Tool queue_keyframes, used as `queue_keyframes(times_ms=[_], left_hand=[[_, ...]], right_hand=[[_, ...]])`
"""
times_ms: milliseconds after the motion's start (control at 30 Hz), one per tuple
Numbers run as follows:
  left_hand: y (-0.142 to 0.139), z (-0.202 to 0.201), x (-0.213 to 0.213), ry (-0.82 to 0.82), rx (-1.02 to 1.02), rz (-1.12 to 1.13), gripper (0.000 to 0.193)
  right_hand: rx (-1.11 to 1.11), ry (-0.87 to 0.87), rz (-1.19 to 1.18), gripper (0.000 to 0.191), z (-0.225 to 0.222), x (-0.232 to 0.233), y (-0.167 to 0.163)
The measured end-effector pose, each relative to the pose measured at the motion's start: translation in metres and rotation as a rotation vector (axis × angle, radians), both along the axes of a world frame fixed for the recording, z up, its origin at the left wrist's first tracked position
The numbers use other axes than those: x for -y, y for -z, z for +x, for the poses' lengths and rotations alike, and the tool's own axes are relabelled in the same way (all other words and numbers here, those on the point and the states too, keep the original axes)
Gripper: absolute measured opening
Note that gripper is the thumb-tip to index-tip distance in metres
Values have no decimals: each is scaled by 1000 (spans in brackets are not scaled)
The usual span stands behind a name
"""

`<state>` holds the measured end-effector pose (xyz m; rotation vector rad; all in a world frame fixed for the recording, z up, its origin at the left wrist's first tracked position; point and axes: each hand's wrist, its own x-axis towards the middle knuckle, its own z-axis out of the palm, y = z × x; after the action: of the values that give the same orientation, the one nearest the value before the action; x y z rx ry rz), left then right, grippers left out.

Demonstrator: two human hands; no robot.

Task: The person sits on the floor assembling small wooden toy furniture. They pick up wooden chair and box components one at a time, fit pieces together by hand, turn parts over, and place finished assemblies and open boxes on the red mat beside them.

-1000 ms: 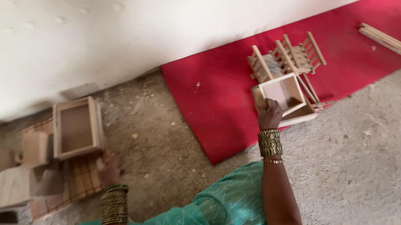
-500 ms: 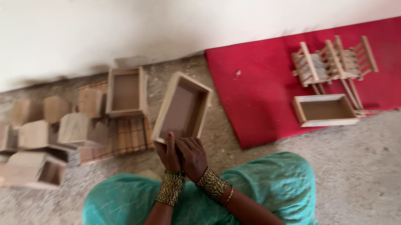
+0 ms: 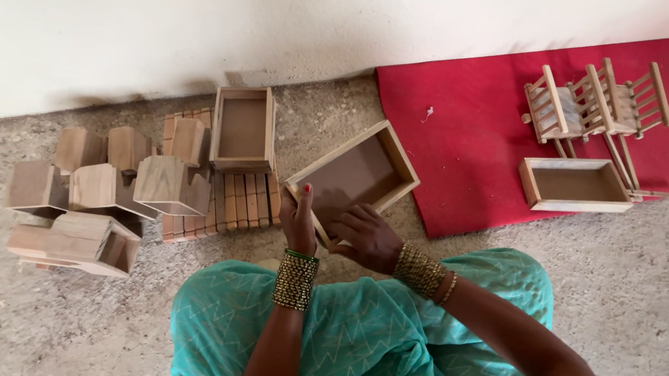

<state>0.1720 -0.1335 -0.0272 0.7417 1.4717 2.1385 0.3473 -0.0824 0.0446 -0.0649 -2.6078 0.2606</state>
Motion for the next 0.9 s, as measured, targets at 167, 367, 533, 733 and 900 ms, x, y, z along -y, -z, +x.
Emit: queue_keyframes(times_ms=[167,367,533,733,900], left_hand=[[-3,-3,1,15,-159,-44,27],[-4,18,-7,-23,-242,-362,33],[-17,30,-8,-126,-388,-255,43],[-25,34,-10,-15,-348,-318,46],[-21,24,-12,2,-289,-386,45]], right_hand=[[-52,-8,29,18,6,-8,-11],[50,65,-327,6,-3,10,-7],[116,113,-329,8,-6,-2,0],[110,84,-239,4,10,-36,29],[276,352,-105,12,39,-64,20]])
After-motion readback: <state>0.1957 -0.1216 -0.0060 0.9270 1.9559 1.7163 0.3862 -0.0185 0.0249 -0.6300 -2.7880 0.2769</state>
